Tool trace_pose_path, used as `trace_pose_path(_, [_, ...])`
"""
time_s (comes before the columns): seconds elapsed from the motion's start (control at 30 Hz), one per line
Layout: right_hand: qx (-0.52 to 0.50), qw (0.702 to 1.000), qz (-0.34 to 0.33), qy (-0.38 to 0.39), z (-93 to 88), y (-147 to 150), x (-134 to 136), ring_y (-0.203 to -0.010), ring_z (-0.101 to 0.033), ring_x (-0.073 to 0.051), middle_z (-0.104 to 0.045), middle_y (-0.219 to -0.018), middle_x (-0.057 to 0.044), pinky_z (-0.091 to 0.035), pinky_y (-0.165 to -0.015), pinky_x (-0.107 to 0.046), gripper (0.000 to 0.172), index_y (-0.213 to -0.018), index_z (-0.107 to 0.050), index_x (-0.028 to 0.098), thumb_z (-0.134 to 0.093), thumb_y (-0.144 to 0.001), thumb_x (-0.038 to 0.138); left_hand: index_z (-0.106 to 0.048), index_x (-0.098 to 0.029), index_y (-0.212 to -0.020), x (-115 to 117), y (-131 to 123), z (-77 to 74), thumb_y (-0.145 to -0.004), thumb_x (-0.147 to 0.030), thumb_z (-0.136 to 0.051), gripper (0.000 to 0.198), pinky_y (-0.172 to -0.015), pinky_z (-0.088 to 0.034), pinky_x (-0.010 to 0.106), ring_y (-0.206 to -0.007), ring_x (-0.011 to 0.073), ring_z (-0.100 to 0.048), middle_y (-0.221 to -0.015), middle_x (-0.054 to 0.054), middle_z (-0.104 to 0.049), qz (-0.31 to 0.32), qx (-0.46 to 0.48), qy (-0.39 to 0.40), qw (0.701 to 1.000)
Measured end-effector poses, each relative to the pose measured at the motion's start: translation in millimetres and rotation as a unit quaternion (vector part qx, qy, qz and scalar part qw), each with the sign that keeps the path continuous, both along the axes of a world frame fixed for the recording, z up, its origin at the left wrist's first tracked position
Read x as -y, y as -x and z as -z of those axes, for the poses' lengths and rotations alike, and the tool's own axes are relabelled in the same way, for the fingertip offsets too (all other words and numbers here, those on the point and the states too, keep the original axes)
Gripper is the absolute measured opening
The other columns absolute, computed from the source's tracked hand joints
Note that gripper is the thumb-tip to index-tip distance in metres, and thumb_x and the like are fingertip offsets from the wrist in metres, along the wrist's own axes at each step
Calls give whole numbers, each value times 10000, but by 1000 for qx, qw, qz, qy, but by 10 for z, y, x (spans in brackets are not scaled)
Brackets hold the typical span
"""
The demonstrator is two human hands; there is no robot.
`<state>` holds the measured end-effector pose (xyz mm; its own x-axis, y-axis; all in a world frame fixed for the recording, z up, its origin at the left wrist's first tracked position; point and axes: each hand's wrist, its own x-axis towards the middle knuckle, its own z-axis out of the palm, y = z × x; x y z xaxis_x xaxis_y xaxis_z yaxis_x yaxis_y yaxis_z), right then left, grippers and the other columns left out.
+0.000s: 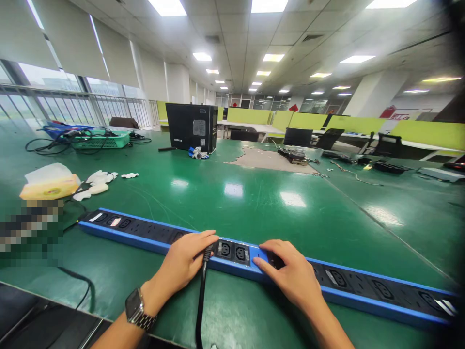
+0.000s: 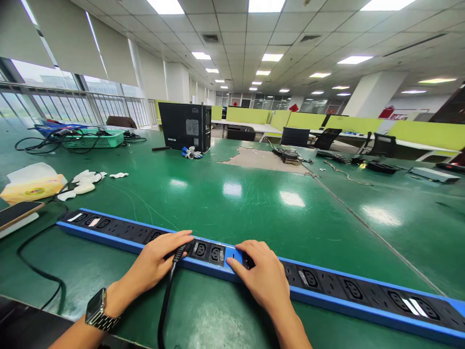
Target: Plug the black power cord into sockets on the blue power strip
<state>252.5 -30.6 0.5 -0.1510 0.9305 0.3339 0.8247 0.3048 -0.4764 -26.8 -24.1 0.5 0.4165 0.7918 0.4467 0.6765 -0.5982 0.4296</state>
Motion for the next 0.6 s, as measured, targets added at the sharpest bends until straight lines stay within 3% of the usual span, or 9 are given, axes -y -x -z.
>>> trace_pose_path(0.2, [3,1000,0,-12,0,3,-3,-907,-618,-234,-690,-985,-55,-507,-790,-386,301,-931,-678,261,-578,-813,519,-514,-265,-1311,59,-11,-200,-795,-76,-456,553,-999,-433,436,-1194,233,-532,-1356,68,-544,0,-149,-1,989])
trace_pose_path(0.33, [6,1000,-2,-16,10,-3,-7,-920,-619,-238,-690,-989,-57,-507,-802,-390,310,-933,-679,258,-578,-813,525,-550,-245,-1255,120,-80,-350,-798,-50,-420,514,-941,-448,466,-1181,277,-535,-1390,107,-502,-26,-231,6,973])
trace_pose_path(0.5, [5,1000,-2,-12,9,-7,-4,-920,-620,-233,-688,-987,-51,-506,-802,-385,305,-931,-674,261,-576,-816,525,-512,-245,-1322,62,-2,-532,-776,-61,-408,586,-1005,-413,402,-1208,233,-531,-1378,71,-523,30,-178,104,978])
trace_pose_path(0.6, [6,1000,-1,-10,7,-2,-5,-906,-622,-232,-689,-984,-54,-508,-785,-381,304,-934,-673,259,-574,-818,521,-593,-228,-1236,-48,-53,-654,-872,-201,-351,438,-948,-450,345,-1116,212,-598,-1249,61,-630,-11,-117,152,981])
